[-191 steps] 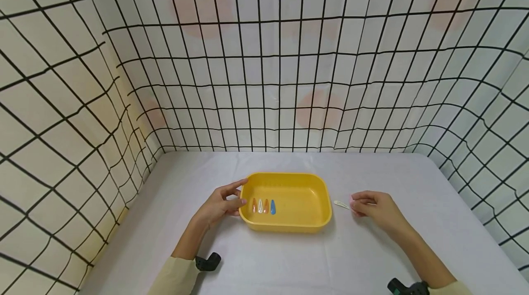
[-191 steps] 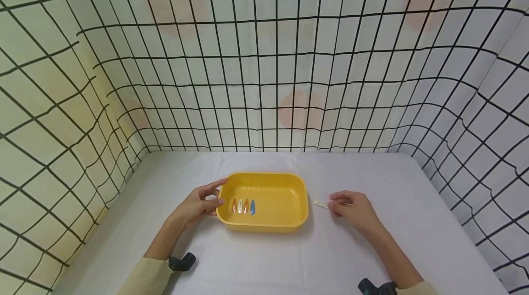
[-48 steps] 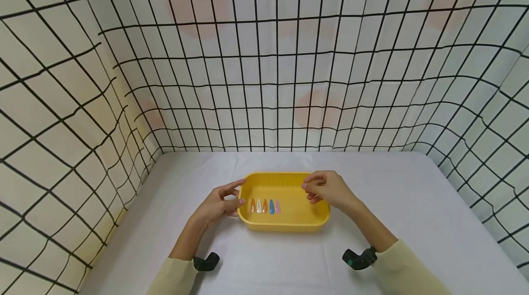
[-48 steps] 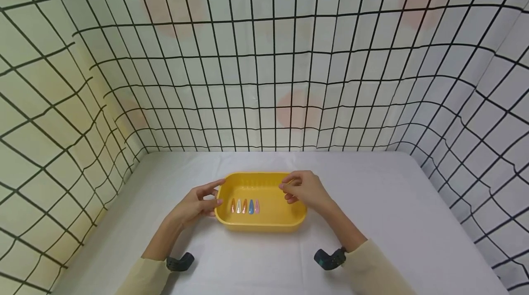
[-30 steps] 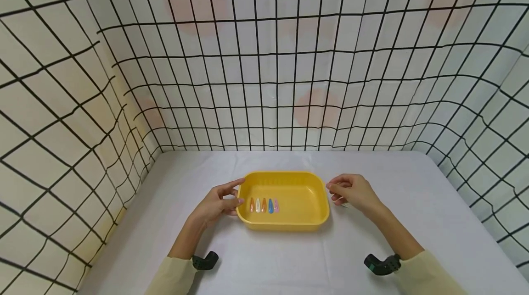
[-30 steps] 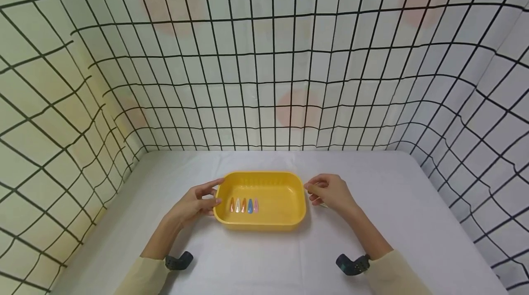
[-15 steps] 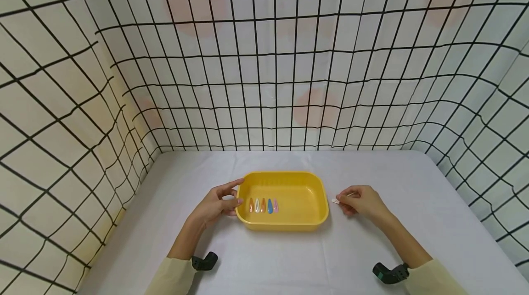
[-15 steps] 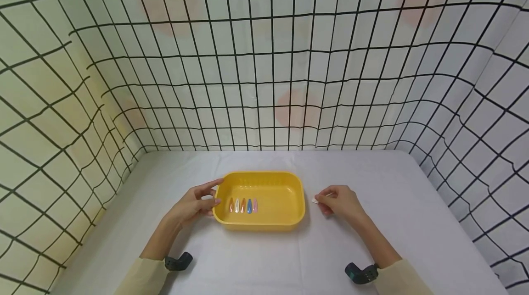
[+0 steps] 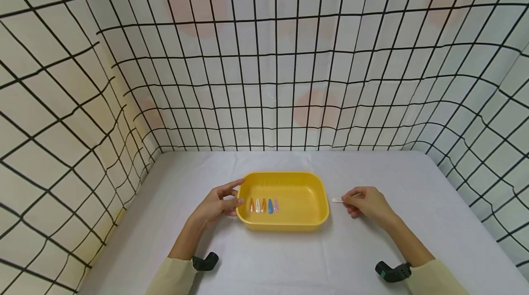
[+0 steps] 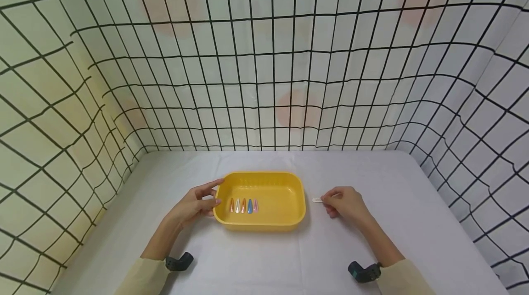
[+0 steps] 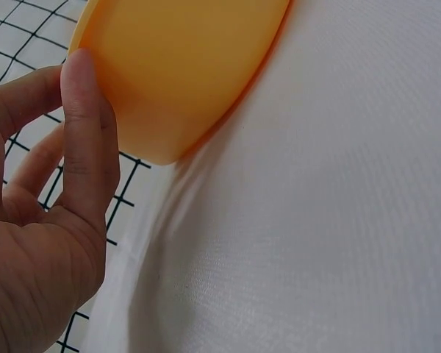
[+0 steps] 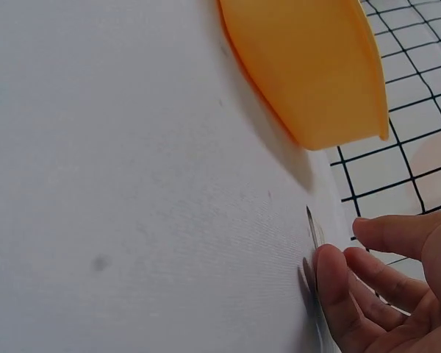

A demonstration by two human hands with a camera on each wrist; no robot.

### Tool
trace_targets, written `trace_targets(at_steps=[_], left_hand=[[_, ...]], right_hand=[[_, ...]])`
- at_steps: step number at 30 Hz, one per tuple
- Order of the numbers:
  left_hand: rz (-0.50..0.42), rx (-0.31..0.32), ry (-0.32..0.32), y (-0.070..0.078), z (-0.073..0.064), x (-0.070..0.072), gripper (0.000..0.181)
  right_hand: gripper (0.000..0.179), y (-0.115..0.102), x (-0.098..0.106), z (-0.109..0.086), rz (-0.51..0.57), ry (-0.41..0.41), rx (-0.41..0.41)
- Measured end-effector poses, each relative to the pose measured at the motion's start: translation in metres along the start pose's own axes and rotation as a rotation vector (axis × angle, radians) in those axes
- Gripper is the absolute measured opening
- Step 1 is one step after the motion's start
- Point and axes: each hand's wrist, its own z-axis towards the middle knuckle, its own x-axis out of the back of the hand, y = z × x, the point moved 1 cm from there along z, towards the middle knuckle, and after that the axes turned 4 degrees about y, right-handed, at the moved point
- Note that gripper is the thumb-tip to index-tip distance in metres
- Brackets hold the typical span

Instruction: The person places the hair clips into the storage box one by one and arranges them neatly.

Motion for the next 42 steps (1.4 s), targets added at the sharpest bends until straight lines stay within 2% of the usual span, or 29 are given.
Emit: trace_targets(at_steps=[9, 17, 21, 25, 33, 42], left_hand=[[-0.018, 0.014, -0.003, 0.0, 0.0, -0.003, 0.069], [-0.029, 0.026, 0.013, -0.002, 0.0, -0.006, 0.069], [-0.032, 0.023, 0.012, -0.001, 0.0, -0.006, 0.069], [-0.027, 0.012, 0.004, -0.001, 0.0, -0.005, 0.069], [-0.031, 0.011, 0.0, -0.002, -0.001, -0.003, 0.069], [-0.037, 0.018, 0.009, 0.001, -0.002, -0.002, 0.07]], right_hand=[[0.029, 0.003, -0.003, 0.013, 0.008, 0.053, 0.061], [0.039, 0.008, -0.01, 0.018, -0.137, 0.115, 0.039], [0.043, 0.008, -0.011, 0.02, -0.174, 0.15, 0.059], [0.04, 0.007, -0.012, 0.019, -0.189, 0.169, 0.058], [0.027, 0.002, -0.01, 0.012, -0.18, 0.161, 0.05], [0.032, 0.001, -0.007, 0.01, -0.081, 0.107, 0.039]])
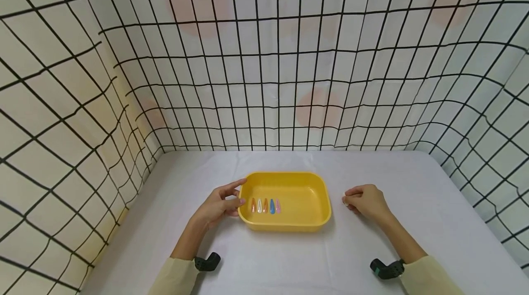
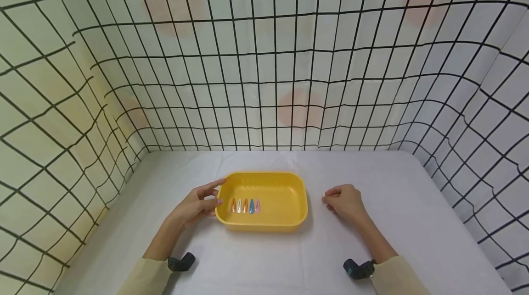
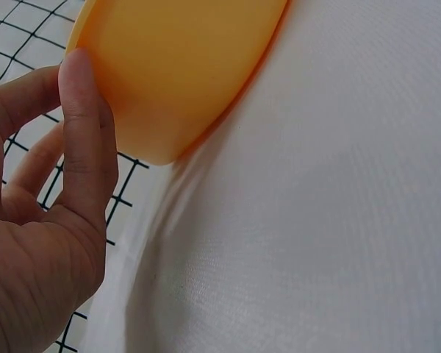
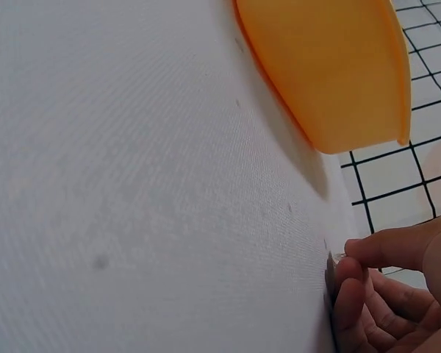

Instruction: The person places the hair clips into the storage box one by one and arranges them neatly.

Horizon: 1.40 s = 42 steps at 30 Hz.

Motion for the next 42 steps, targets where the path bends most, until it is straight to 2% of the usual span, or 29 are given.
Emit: trace_targets(at_steps=[9, 21, 34, 42], left_hand=[[0.013, -0.017, -0.01, 0.001, -0.001, 0.001, 0.069], [0.016, -0.012, 0.018, 0.0, -0.001, 0.001, 0.068], [0.007, -0.02, 0.024, 0.0, 0.001, -0.002, 0.067], [0.01, -0.019, 0.028, 0.0, 0.002, -0.003, 0.066]], right_hand=[[0.033, 0.002, 0.0, 0.002, 0.032, -0.012, -0.016], [0.036, -0.003, 0.009, -0.001, 0.113, -0.045, -0.032], [0.04, -0.027, 0.017, -0.006, 0.278, -0.098, 0.01], [0.04, -0.048, 0.017, -0.008, 0.288, -0.101, 0.014]])
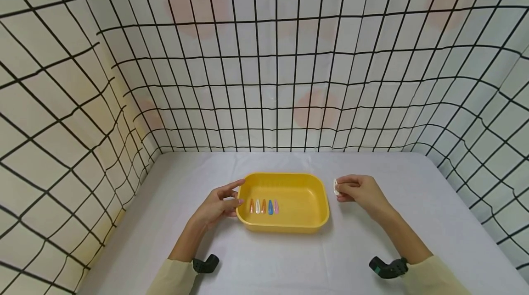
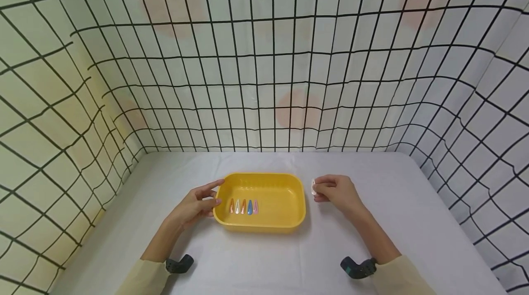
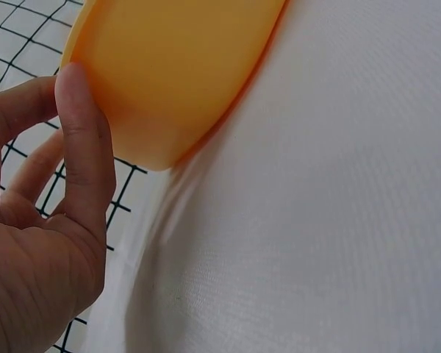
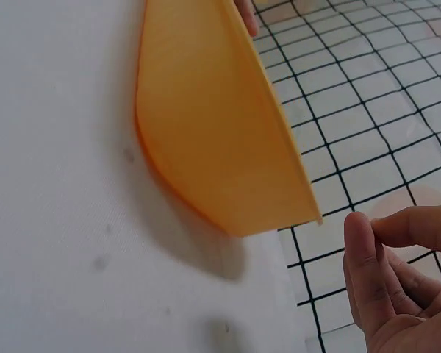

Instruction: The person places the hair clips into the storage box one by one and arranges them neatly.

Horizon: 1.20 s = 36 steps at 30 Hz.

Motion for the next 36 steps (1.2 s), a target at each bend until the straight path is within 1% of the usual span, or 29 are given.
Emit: trace_targets(at_steps=[6, 14, 20, 27, 31, 36], left_hand=[[-0.003, 0.001, -0.005, 0.0, -0.001, 0.0, 0.067], [-0.001, 0.004, -0.002, -0.001, 0.001, 0.0, 0.067], [-0.005, 0.003, 0.002, -0.001, 0.0, 0.0, 0.067], [-0.008, 0.02, 0.013, 0.0, 0.001, -0.001, 0.067], [-0.012, 0.025, 0.019, -0.001, 0.001, -0.001, 0.067], [-0.016, 0.024, 0.028, -0.002, 0.001, -0.001, 0.067]], right_hand=[[0.038, -0.013, -0.011, 0.001, 0.027, -0.019, -0.001], [0.036, -0.025, -0.027, 0.001, 0.082, -0.074, 0.008], [0.033, -0.034, -0.045, 0.003, 0.107, -0.122, 0.028], [0.031, -0.038, -0.07, 0.005, 0.128, -0.208, 0.046], [0.029, -0.037, -0.083, 0.009, 0.121, -0.203, 0.044], [0.028, -0.037, -0.099, 0.013, 0.102, -0.188, -0.006]])
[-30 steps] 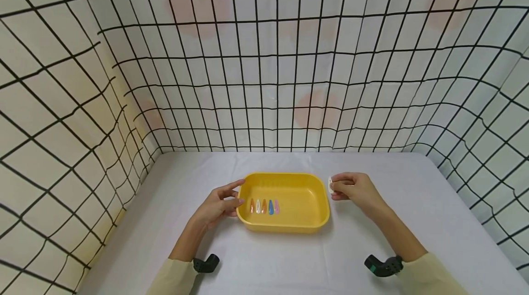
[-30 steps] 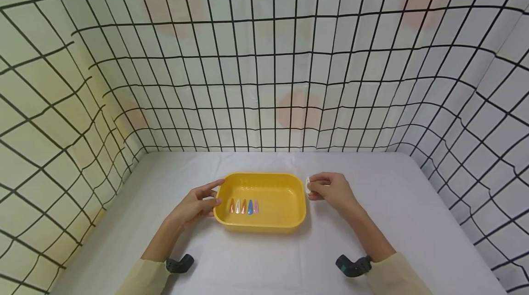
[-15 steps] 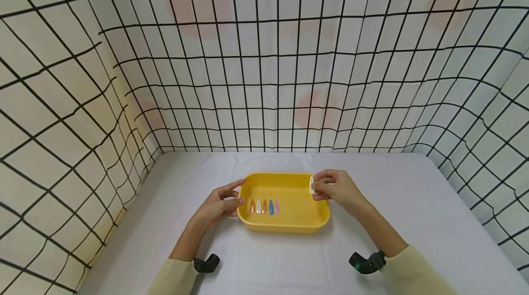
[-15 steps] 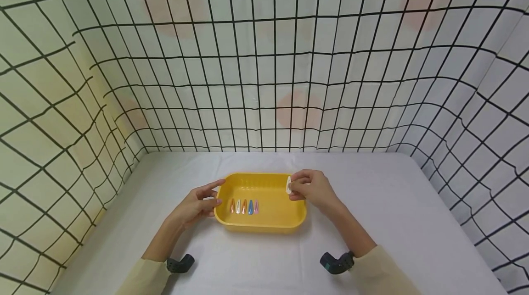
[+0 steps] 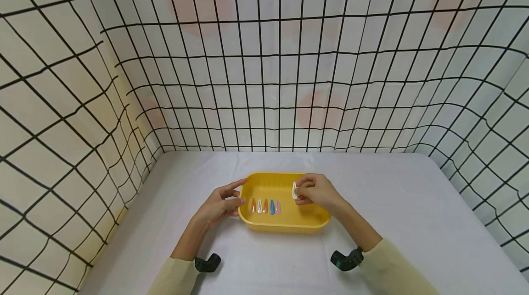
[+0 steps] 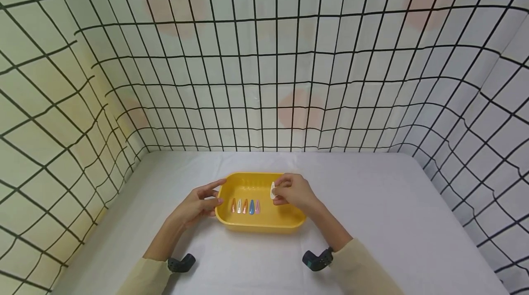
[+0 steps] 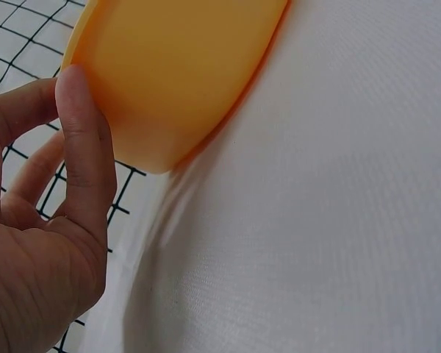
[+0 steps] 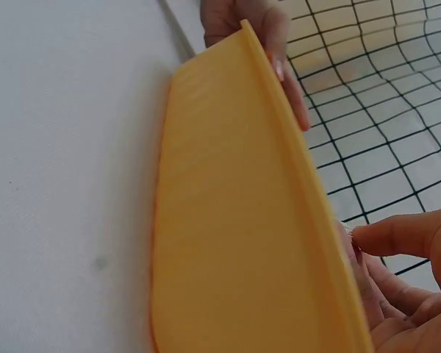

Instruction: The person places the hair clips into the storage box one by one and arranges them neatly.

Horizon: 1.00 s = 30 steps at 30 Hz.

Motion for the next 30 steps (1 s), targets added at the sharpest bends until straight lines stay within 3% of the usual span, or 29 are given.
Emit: trace_targets(at_steps=[19, 30], left_hand=[[-0.024, -0.007, -0.01, 0.0, 0.0, -0.001, 0.066], [-0.018, -0.015, -0.006, 0.0, -0.001, -0.001, 0.067]], right_hand=[[0.012, 0.015, -0.035, 0.013, -0.245, 0.022, -0.103], [0.011, 0.019, -0.039, 0.012, -0.268, 0.002, -0.108]])
